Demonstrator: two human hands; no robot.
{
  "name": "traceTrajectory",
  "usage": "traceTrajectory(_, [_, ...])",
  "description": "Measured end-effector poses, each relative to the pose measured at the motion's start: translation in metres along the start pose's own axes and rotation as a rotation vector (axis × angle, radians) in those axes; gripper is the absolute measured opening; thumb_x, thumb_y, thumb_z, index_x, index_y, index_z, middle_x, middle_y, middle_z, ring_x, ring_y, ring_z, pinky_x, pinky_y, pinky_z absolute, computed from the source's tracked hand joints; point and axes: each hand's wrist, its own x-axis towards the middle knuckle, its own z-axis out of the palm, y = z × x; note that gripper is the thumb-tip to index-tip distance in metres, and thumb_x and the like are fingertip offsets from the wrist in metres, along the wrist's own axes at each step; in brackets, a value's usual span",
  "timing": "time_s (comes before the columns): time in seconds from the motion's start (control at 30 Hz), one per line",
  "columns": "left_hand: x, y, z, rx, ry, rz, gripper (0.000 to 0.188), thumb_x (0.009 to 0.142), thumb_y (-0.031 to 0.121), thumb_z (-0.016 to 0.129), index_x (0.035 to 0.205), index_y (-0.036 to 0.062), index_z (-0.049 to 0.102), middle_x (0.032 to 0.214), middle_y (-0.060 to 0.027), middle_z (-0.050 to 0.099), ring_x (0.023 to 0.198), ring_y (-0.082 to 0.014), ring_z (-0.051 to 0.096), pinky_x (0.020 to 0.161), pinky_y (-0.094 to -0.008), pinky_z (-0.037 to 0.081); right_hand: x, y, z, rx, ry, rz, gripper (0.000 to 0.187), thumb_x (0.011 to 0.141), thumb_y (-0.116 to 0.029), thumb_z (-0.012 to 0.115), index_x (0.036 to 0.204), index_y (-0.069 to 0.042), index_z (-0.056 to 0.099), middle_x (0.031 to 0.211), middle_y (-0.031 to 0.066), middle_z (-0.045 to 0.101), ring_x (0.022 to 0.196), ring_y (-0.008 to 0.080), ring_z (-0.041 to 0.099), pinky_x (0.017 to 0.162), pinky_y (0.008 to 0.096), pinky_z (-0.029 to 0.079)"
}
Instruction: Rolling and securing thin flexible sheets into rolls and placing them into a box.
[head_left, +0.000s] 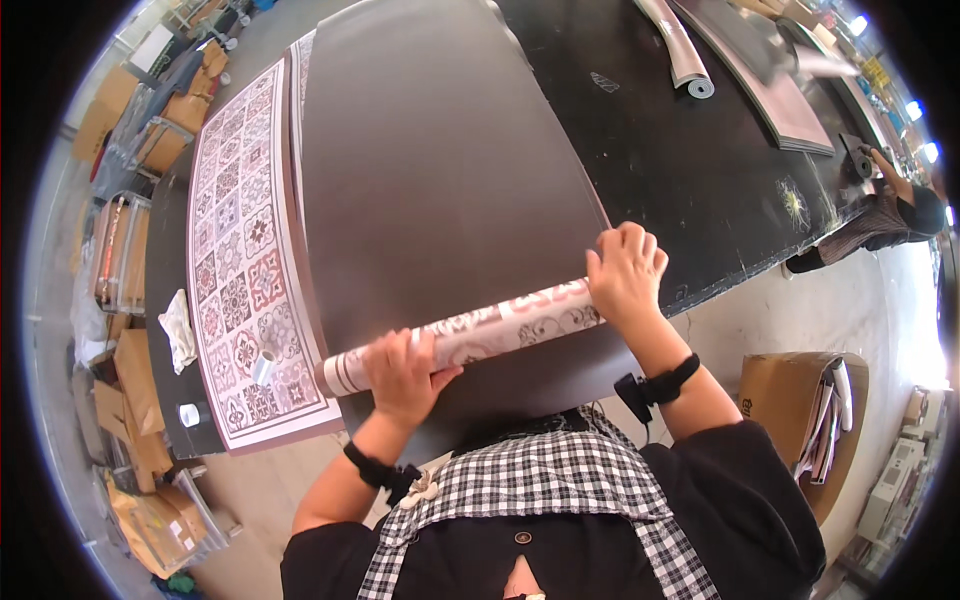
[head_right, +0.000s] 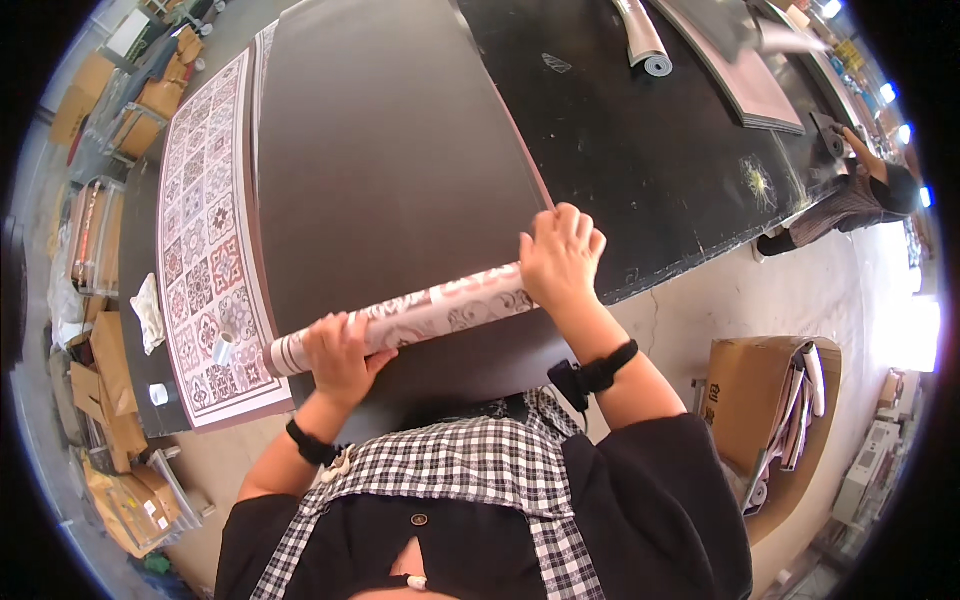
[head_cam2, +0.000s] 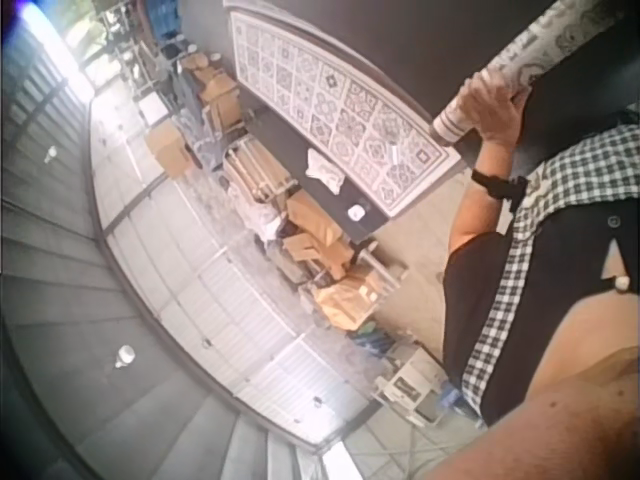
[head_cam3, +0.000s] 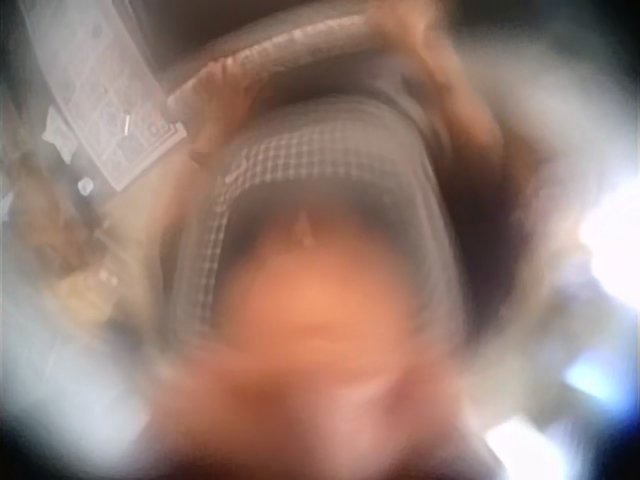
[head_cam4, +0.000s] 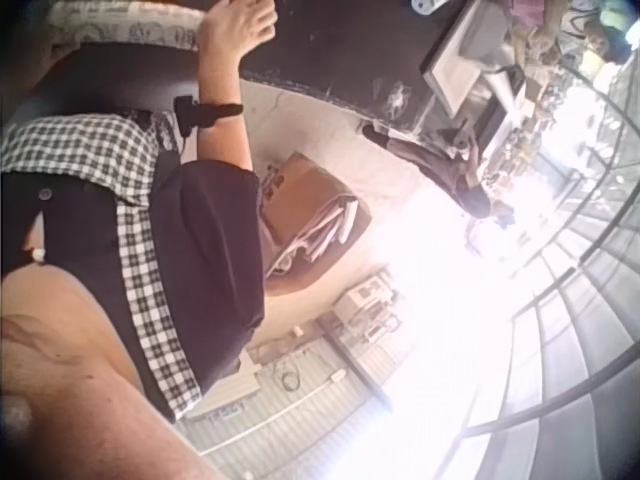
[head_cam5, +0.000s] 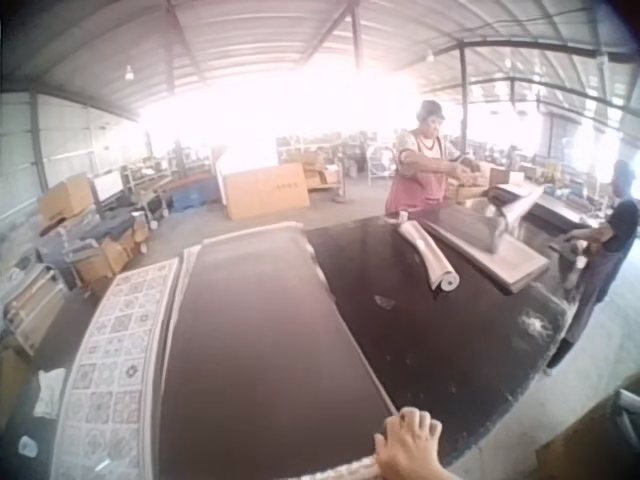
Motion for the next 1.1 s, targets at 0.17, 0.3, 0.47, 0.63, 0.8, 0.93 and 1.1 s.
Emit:
traceTrajectory(0.17, [0.066, -0.071, 0.025, -0.318, -0.257, -0.036, 0.045, 0.085, 0.050, 0.068, 0.099, 0.0079, 0.068, 0.085, -0.0108, 0.058, 0.083, -0.0330, 0.058, 0.074, -0.0437, 0.048, -0.007, -0.073, 0.002, 0.265, 0.038, -0.442, 0.036, 0.081, -0.038, 0.071, 0.095, -0.005, 0.069, 0.097, 0.0107, 0.064, 0.105, 0.0313, 0.058, 0.091, 0.0468, 0.044])
traceTrajectory(0.3, [0.103, -0.060, 0.039, -0.196, -0.016, -0.038, 0.042, 0.085, 0.041, 0.071, 0.108, 0.0065, 0.066, 0.096, -0.0099, 0.062, 0.087, -0.0326, 0.059, 0.079, -0.0454, 0.048, 0.065, -0.072, 0.035, 0.205, -0.281, -0.369, 0.040, 0.084, -0.045, 0.069, 0.092, -0.005, 0.070, 0.100, 0.0117, 0.064, 0.106, 0.0305, 0.058, 0.092, 0.0452, 0.045])
traceTrajectory(0.47, [0.125, -0.064, 0.069, -0.091, 0.062, -0.003, 0.060, 0.076, 0.046, 0.076, 0.118, 0.0065, 0.062, 0.107, -0.0103, 0.065, 0.097, -0.0316, 0.062, 0.085, -0.0462, 0.049, 0.146, -0.084, 0.067, 0.193, -0.253, -0.355, 0.035, 0.089, -0.041, 0.067, 0.096, -0.007, 0.071, 0.103, 0.0114, 0.065, 0.104, 0.0283, 0.060, 0.094, 0.0434, 0.043])
traceTrajectory(0.63, [0.195, -0.144, 0.097, -0.134, 0.086, -0.210, 0.042, 0.082, 0.042, 0.073, 0.102, 0.0056, 0.068, 0.099, -0.0129, 0.067, 0.096, -0.0328, 0.063, 0.084, -0.0462, 0.051, 0.133, -0.115, 0.088, 0.384, 0.020, -0.485, 0.039, 0.088, -0.046, 0.067, 0.094, -0.008, 0.072, 0.104, 0.0104, 0.066, 0.107, 0.0286, 0.059, 0.093, 0.0421, 0.044])
traceTrajectory(0.8, [0.183, -0.096, 0.099, 0.059, 0.185, -0.080, 0.065, 0.076, 0.034, 0.079, 0.130, 0.0066, 0.053, 0.123, -0.0116, 0.058, 0.113, -0.0350, 0.057, 0.104, -0.0508, 0.040, 0.224, -0.102, 0.105, 0.257, -0.255, -0.302, 0.038, 0.089, -0.045, 0.066, 0.093, -0.009, 0.074, 0.105, 0.0122, 0.071, 0.105, 0.0295, 0.064, 0.091, 0.0454, 0.047])
traceTrajectory(0.93, [0.204, -0.145, 0.100, -0.003, 0.032, -0.118, 0.084, 0.059, 0.036, 0.091, 0.130, 0.0103, 0.053, 0.113, -0.0060, 0.058, 0.112, -0.0258, 0.056, 0.104, -0.0450, 0.041, 0.212, -0.117, 0.118, 0.313, 0.089, -0.570, 0.056, 0.074, -0.044, 0.080, 0.115, -0.010, 0.064, 0.116, 0.0086, 0.067, 0.111, 0.0288, 0.060, 0.100, 0.0437, 0.043])
traceTrajectory(1.1, [0.248, -0.157, 0.103, -0.016, -0.208, -0.193, 0.070, 0.054, 0.047, 0.091, 0.108, 0.0123, 0.063, 0.095, -0.0075, 0.066, 0.097, -0.0301, 0.066, 0.085, -0.0421, 0.050, 0.232, -0.109, 0.115, 0.141, -0.267, -0.589, 0.081, 0.054, -0.032, 0.092, 0.124, -0.011, 0.058, 0.112, 0.0098, 0.065, 0.111, 0.0306, 0.061, 0.100, 0.0442, 0.044])
